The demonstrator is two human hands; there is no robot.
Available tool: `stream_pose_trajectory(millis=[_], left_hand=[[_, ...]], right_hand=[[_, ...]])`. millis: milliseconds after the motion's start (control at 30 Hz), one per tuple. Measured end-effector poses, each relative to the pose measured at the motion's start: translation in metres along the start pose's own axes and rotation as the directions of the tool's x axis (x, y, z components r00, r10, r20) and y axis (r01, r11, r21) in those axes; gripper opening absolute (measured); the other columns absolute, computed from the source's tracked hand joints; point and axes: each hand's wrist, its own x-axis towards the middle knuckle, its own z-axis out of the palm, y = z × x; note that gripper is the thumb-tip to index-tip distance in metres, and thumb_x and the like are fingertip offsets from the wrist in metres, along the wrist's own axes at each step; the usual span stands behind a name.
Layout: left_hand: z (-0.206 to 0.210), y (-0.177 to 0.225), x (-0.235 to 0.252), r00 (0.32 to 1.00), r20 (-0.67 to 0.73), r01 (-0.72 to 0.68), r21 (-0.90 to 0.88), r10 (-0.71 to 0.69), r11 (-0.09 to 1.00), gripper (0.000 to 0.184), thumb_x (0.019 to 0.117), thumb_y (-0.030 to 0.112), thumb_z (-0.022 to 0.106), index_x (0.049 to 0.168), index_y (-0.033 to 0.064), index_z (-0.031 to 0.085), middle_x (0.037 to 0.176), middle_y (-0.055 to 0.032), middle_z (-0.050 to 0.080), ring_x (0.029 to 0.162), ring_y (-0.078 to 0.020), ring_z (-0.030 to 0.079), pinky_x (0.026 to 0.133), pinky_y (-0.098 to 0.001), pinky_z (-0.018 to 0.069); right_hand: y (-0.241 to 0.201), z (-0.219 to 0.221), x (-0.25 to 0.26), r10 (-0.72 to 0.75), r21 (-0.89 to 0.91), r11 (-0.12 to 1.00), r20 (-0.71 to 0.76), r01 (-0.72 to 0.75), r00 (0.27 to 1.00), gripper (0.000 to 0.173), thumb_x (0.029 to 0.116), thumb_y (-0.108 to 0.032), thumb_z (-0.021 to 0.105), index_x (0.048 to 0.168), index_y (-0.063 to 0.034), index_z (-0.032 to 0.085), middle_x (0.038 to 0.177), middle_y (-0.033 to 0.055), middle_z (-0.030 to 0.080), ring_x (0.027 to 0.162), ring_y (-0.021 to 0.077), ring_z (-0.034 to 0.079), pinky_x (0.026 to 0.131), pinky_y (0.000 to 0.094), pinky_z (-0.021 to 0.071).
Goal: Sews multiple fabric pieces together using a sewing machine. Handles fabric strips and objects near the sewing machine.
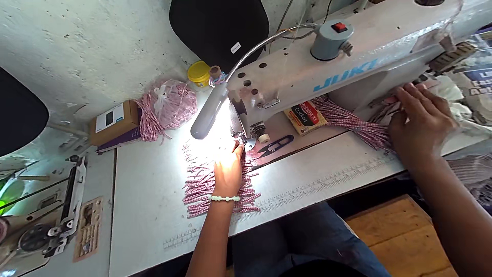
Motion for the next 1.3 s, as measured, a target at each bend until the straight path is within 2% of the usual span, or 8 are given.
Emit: stream_pose_trajectory(millis=[133, 267, 367, 467, 600, 700, 1100, 1300], left_hand=[[-0.004, 0.001, 0.010, 0.990, 0.110, 0.081, 0.036, -0.084, 0.996, 0.033, 0.0989, -0.003, 0.054, 0.118, 0.0098, 0.078, 0.128, -0.0117, 0.072, 0.115, -0.0329, 0.069, 0.095, -0.0499, 0.0534], [-0.005, -0.005, 0.008, 0.997, 0.069, 0.033, -0.033, -0.030, 0.999, 0.027, 0.0997, 0.003, 0.057, 0.114, 0.0083, 0.079, 0.123, -0.0126, 0.073, 0.114, -0.0311, 0.069, 0.096, -0.0492, 0.0540], [-0.010, -0.006, -0.004, 0.997, -0.014, -0.075, -0.225, 0.074, 0.971, 0.018, 0.0952, 0.008, 0.065, 0.104, 0.0087, 0.080, 0.112, -0.0110, 0.075, 0.106, -0.0256, 0.072, 0.091, -0.0440, 0.0573], [-0.011, -0.006, -0.014, 0.992, 0.055, -0.090, -0.332, 0.114, 0.939, 0.016, 0.0956, 0.009, 0.065, 0.099, 0.0097, 0.081, 0.105, -0.0072, 0.076, 0.097, -0.0184, 0.074, 0.087, -0.0359, 0.0586], [-0.006, -0.008, -0.009, 0.999, -0.023, -0.048, -0.230, 0.044, 0.972, 0.016, 0.0959, 0.007, 0.064, 0.097, 0.0078, 0.080, 0.094, -0.0100, 0.076, 0.089, -0.0248, 0.074, 0.081, -0.0443, 0.0590], [-0.004, -0.008, -0.001, 0.999, -0.028, 0.016, -0.162, -0.021, 0.987, 0.016, 0.0979, 0.007, 0.064, 0.101, 0.0057, 0.079, 0.095, -0.0156, 0.075, 0.091, -0.0334, 0.074, 0.080, -0.0521, 0.0576], [0.009, -0.001, -0.012, 0.987, -0.145, -0.058, 0.040, 0.064, 0.997, 0.024, 0.0939, 0.001, 0.063, 0.110, 0.0046, 0.079, 0.107, -0.0183, 0.075, 0.092, -0.0331, 0.075, 0.074, -0.0460, 0.0607], [0.008, 0.001, -0.020, 0.993, -0.114, -0.012, -0.061, 0.005, 0.998, 0.025, 0.0962, 0.000, 0.058, 0.115, -0.0017, 0.076, 0.115, -0.0210, 0.073, 0.100, -0.0332, 0.075, 0.084, -0.0439, 0.0606]], right_hand=[[0.000, 0.001, 0.001, -0.009, -0.004, 1.000, -0.011, 0.009, 1.000, 0.041, 0.1038, -0.001, 0.040, 0.139, 0.0036, 0.059, 0.146, 0.0258, 0.056, 0.141, 0.0464, 0.047, 0.117, 0.0559, 0.0365], [0.001, 0.003, 0.002, -0.021, 0.003, 1.000, -0.029, 0.021, 0.999, 0.041, 0.1044, -0.003, 0.040, 0.140, 0.0032, 0.058, 0.148, 0.0250, 0.055, 0.143, 0.0447, 0.045, 0.119, 0.0543, 0.0348], [0.003, 0.003, 0.002, -0.018, 0.018, 1.000, -0.028, 0.018, 0.999, 0.041, 0.1051, -0.004, 0.040, 0.141, 0.0028, 0.057, 0.150, 0.0244, 0.053, 0.145, 0.0439, 0.043, 0.120, 0.0534, 0.0332], [0.004, 0.004, 0.002, -0.022, 0.031, 0.999, -0.025, 0.023, 0.999, 0.040, 0.1051, -0.004, 0.040, 0.141, 0.0036, 0.057, 0.149, 0.0256, 0.053, 0.146, 0.0449, 0.042, 0.121, 0.0535, 0.0323], [0.004, 0.004, 0.002, -0.036, 0.046, 0.998, -0.037, 0.038, 0.999, 0.039, 0.1050, -0.004, 0.041, 0.140, 0.0039, 0.058, 0.149, 0.0260, 0.053, 0.146, 0.0451, 0.042, 0.121, 0.0536, 0.0314], [0.003, 0.003, 0.002, -0.024, 0.043, 0.999, -0.024, 0.025, 0.999, 0.040, 0.1050, -0.004, 0.041, 0.141, 0.0037, 0.057, 0.149, 0.0259, 0.053, 0.146, 0.0455, 0.041, 0.121, 0.0536, 0.0311], [0.004, 0.002, 0.002, -0.013, 0.039, 0.999, -0.003, 0.014, 1.000, 0.040, 0.1058, -0.005, 0.040, 0.142, 0.0026, 0.056, 0.151, 0.0248, 0.052, 0.148, 0.0443, 0.039, 0.122, 0.0545, 0.0305], [0.005, 0.004, 0.001, -0.028, 0.048, 0.998, -0.015, 0.029, 0.999, 0.040, 0.1059, -0.005, 0.040, 0.141, 0.0032, 0.056, 0.150, 0.0256, 0.052, 0.147, 0.0445, 0.039, 0.122, 0.0539, 0.0304]])
